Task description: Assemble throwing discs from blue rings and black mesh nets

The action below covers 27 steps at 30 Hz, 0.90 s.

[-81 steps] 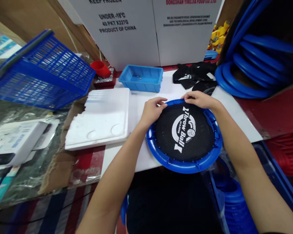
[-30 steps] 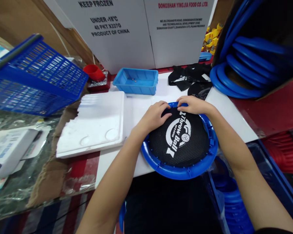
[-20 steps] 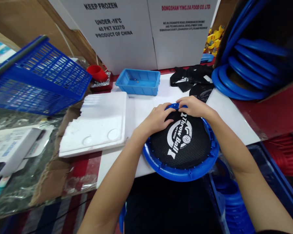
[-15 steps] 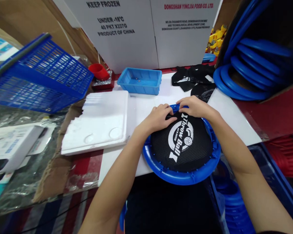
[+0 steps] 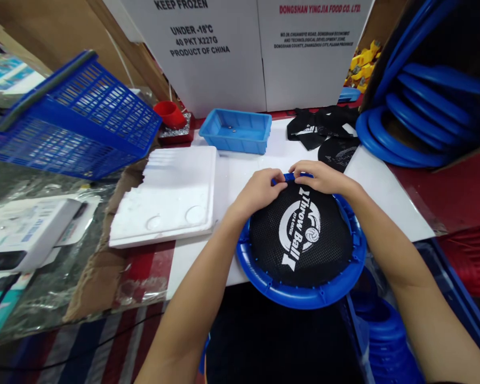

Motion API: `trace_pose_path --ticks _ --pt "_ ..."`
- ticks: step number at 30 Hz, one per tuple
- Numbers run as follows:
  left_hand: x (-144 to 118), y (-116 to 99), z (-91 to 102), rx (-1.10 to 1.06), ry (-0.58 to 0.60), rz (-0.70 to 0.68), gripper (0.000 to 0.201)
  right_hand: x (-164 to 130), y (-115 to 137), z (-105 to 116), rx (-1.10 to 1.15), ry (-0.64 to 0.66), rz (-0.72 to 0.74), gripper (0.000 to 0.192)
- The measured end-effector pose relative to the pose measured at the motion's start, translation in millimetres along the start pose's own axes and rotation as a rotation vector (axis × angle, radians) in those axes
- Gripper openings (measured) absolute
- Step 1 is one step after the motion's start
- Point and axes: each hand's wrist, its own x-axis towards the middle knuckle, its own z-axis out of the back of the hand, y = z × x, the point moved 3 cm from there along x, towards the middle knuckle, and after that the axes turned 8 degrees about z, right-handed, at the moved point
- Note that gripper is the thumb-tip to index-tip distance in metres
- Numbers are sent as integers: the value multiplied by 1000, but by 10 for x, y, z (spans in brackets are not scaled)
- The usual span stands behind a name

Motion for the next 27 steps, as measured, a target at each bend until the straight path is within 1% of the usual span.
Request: trace_pose_path --ticks 2,5,9,12,14,18,21,24,27 --pt "47 35 30 -135 -26 44 6 21 -25 -25 32 -20 -34 13" --pt "82 74 26 -233 -56 86 7 43 -82 -58 108 -54 -69 16" --pt "104 105 -41 -218 -104 143 12 60 -170 -86 189 -83 -112 19" --pt "121 125 -91 -189 -147 170 13 69 -215 -99 191 -83 -144 18" --pt "126 139 -109 -201 -174 173 14 74 -231 -102 173 -81 -167 17" --pt "125 162 -118 -275 -207 161 24 86 -239 -104 142 -67 -200 15" --pt "131 168 -118 -305 -227 159 25 96 -243 -96 125 -73 -222 11" --pt "141 171 -115 -336 -223 159 23 106 -247 -88 129 -70 -232 9" --pt "151 183 -110 -391 -186 168 22 113 -250 -84 147 -64 -236 10"
